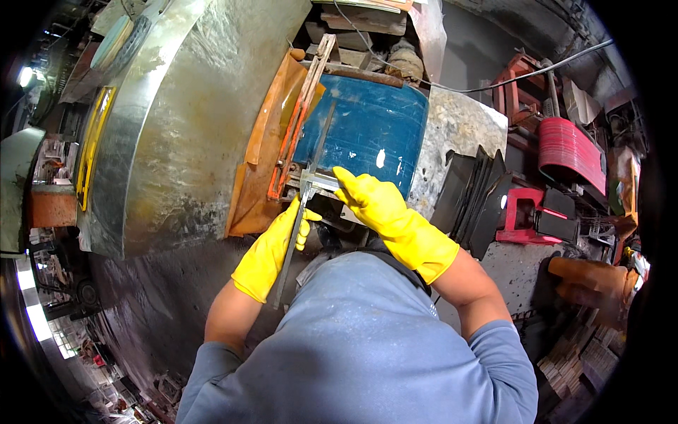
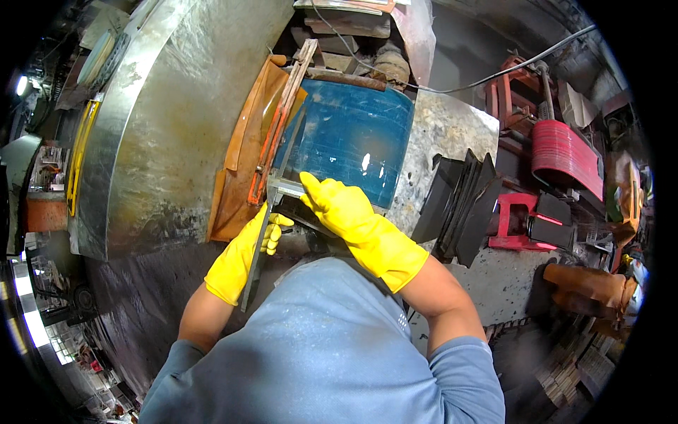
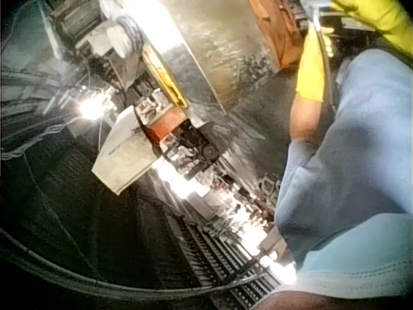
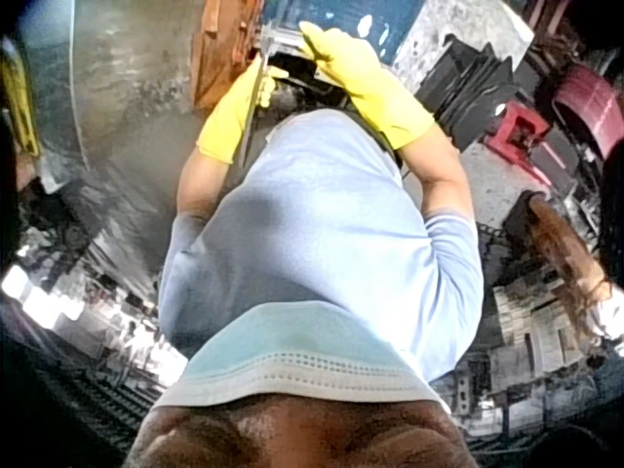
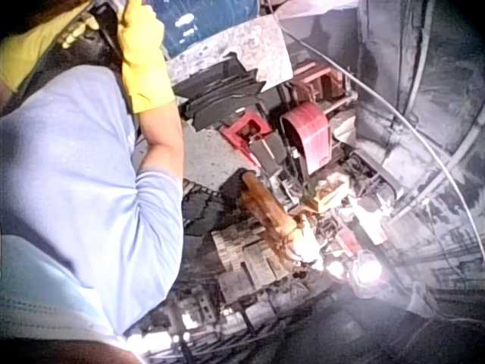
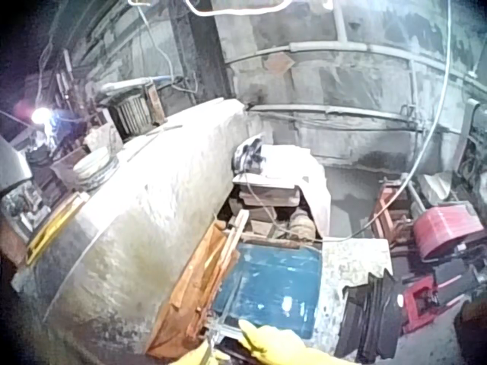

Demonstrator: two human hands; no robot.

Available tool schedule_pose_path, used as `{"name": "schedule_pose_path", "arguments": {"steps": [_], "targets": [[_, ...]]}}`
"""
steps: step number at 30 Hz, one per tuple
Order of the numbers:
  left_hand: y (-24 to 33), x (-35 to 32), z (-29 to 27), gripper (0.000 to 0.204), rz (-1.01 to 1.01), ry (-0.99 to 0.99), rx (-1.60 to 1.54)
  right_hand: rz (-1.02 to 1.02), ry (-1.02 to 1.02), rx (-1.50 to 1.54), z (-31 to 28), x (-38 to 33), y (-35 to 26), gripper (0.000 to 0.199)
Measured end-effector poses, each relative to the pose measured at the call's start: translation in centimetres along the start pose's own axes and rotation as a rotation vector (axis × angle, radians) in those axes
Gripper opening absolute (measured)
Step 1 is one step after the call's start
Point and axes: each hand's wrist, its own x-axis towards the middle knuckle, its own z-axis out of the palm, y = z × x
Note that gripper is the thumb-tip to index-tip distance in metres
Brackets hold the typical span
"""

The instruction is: The person picks up rectangular slate tiles from a wooden pallet and stacks them onto a blue barrel. The person handles the tiles one by one, arranging them in a neat pile on the barrel's surface.

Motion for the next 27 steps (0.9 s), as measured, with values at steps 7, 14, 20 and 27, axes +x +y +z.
{"name": "schedule_pose_path", "arguments": {"steps": [7,14,20,27], "targets": [[-0.4,0.1,-0.2,0.084,-0.015,-0.057,-0.044,0.062,-0.094,0.078,0.0,0.0,-0.3,0.040],[-1.0,0.5,-4.5,0.032,0.164,0.124,-0.273,0.702,-0.069,0.906,-1.5,1.7,-1.1,0.037],[5.1,-3.7,-2.6,0.031,0.547,0.572,0.609,0.698,0.040,0.731,-2.7,2.6,-1.2,0.037],[1.1,-6.2,1.2,0.040,0.781,0.895,1.305,0.289,0.120,0.162,-1.1,2.2,-3.7,0.041]]}}
